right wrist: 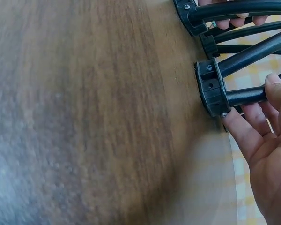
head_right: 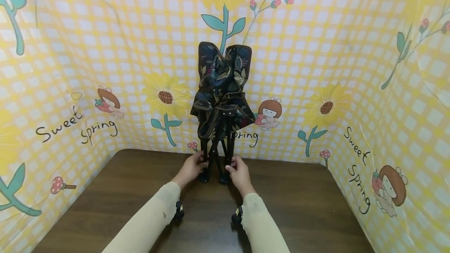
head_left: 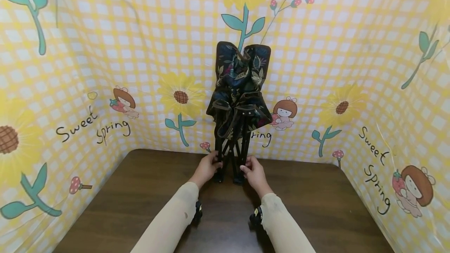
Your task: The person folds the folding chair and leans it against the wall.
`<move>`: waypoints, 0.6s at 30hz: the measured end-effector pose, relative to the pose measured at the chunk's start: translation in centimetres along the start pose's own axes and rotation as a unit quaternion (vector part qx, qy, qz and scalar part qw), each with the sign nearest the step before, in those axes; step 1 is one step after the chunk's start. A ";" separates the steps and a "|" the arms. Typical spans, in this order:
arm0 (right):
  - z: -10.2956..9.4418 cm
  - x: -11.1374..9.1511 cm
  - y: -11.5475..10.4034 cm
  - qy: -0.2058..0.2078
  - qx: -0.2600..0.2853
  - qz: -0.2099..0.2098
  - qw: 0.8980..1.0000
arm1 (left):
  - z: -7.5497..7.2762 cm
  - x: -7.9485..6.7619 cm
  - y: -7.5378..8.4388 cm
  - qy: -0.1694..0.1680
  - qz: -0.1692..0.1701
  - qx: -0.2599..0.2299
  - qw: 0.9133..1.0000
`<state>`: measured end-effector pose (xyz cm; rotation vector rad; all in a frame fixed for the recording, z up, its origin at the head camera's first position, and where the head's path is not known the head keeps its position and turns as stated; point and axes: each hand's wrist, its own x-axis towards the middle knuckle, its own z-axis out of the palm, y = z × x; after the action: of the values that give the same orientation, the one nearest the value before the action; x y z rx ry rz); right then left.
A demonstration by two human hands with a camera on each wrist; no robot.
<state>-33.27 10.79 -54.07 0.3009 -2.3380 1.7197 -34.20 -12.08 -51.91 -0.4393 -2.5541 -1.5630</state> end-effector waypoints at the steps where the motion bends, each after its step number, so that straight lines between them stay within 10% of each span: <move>1: 0.0 0.0 -0.1 0.001 0.001 -0.002 1.000 | 0.0 0.0 0.1 0.000 -0.001 0.001 1.000; 18: 0.1 -0.1 -0.5 0.002 -0.006 0.008 1.000 | -0.1 0.4 0.1 0.001 -0.015 0.011 1.000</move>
<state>-33.02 10.57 -53.63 0.2773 -2.3518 1.7114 -34.53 -12.06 -51.69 -0.3978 -2.5865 -1.5421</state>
